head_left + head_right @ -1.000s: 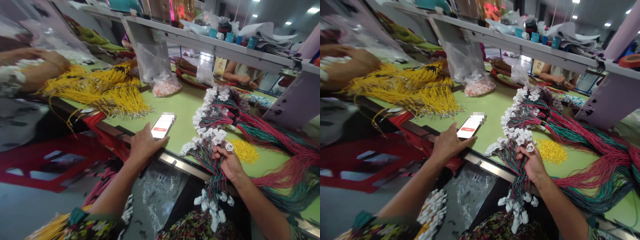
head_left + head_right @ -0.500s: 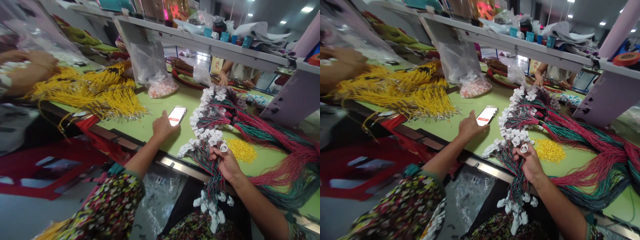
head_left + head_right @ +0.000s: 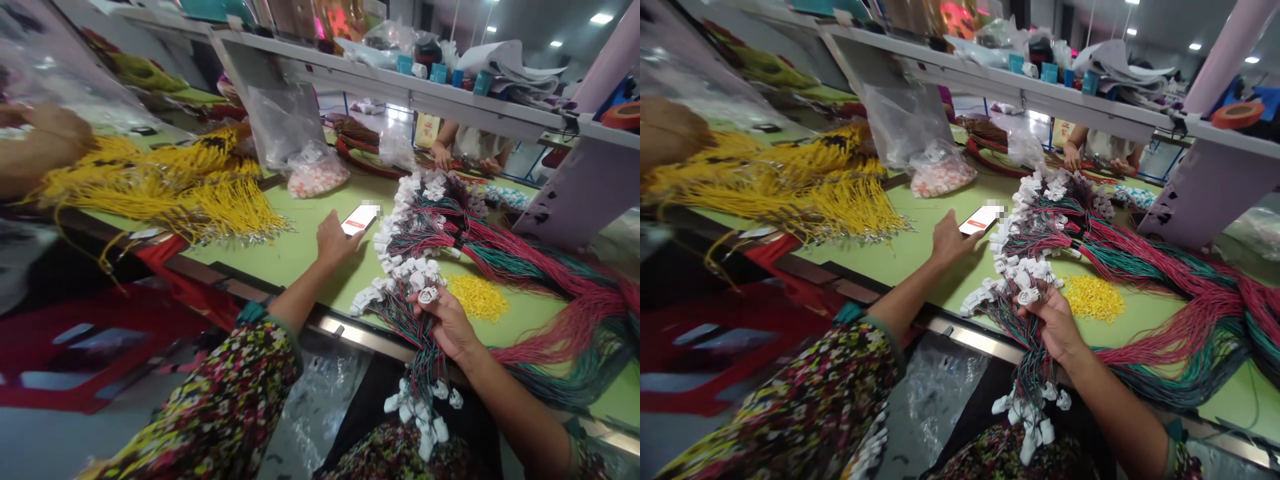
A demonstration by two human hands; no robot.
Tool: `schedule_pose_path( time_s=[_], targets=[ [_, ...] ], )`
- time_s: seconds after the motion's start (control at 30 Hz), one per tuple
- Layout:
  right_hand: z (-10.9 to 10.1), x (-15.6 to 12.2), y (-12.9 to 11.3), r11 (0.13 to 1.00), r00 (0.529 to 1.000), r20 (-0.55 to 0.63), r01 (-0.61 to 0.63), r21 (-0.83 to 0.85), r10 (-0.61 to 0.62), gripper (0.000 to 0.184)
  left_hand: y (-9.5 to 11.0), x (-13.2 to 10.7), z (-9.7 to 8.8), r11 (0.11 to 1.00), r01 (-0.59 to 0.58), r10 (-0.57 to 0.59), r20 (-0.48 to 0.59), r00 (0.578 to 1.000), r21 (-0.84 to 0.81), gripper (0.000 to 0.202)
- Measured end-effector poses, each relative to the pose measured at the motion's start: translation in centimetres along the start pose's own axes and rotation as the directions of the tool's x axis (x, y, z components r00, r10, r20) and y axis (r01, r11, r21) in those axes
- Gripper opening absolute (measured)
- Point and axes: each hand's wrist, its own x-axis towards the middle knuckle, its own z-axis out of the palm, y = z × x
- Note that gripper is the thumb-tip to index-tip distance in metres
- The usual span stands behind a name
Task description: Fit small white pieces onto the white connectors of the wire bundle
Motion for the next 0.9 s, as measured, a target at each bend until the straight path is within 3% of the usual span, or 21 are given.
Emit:
schedule_pose_path(
  time_s=[0.1,0.13,0.17,0.23,0.3,0.37,0.4,0.6,0.67,0.73,0.83,0.9],
  targets=[
    [-0.2,0.1,0.1,1.0,0.999,-0.038,-0.015,0.012,0.015,0.038,1.7,-3.6,-1.4,0.986,-0.058,0.037,-0.13,0.991,-0.159,0.053],
    [-0.2,0.2,0.2,1.0,0.999,-0.047,-0.009,0.014,0.009,0.037,2.5,-5.5,-2.1,0.924,-0.116,0.048,-0.189,0.981,-0.363,0.041],
    [-0.2,0.1,0.2,1.0,0.999,-0.054,0.008,0.014,-0.007,0.037,3.3,-7.7,-2.9,0.83,-0.154,0.078,-0.162,0.984,-0.536,0.03],
    [0.0,0.0,0.2,0.997,0.996,-0.063,0.071,0.006,-0.07,0.04,5.0,-12.3,-4.4,0.669,-0.058,0.125,0.034,0.992,-0.741,0.021],
    [0.4,-0.2,0.2,0.989,0.988,-0.057,0.144,-0.013,-0.145,0.046,6.7,-16.6,-5.5,0.586,0.115,0.196,0.278,0.94,-0.802,0.016],
    [0.8,-0.6,0.0,0.98,0.98,-0.036,0.192,-0.045,-0.194,0.05,8.0,-19.8,-5.8,0.513,0.229,0.212,0.381,0.9,-0.827,0.025],
    [0.9,-0.8,-0.1,0.976,0.978,-0.024,0.207,-0.068,-0.209,0.05,8.5,-20.8,-5.7,0.474,0.255,0.192,0.382,0.904,-0.843,0.032],
    [0.8,-2.9,-1.1,0.893,0.942,0.103,0.336,-0.301,-0.32,0.051,10.7,-21.9,-3.6,0.322,0.351,0.117,0.404,0.907,-0.88,0.056],
    [0.6,-3.7,-1.6,0.867,0.937,0.151,0.35,-0.354,-0.316,0.045,11.3,-21.7,-3.3,0.272,0.396,0.141,0.444,0.885,-0.877,0.052],
    [0.4,-4.6,-2.2,0.847,0.933,0.179,0.358,-0.393,-0.312,0.037,11.7,-21.2,-3.3,0.276,0.416,0.234,0.48,0.845,-0.867,0.038],
    [0.0,-5.4,-3.0,0.775,0.905,0.221,0.425,-0.467,-0.363,0.034,12.0,-20.3,-3.4,0.367,0.265,0.415,0.412,0.811,-0.892,0.023],
    [-0.4,-5.7,-3.4,0.686,0.869,0.232,0.488,-0.539,-0.436,0.031,11.9,-19.9,-3.1,0.378,0.155,0.486,0.339,0.806,-0.913,0.02]
  ],
)
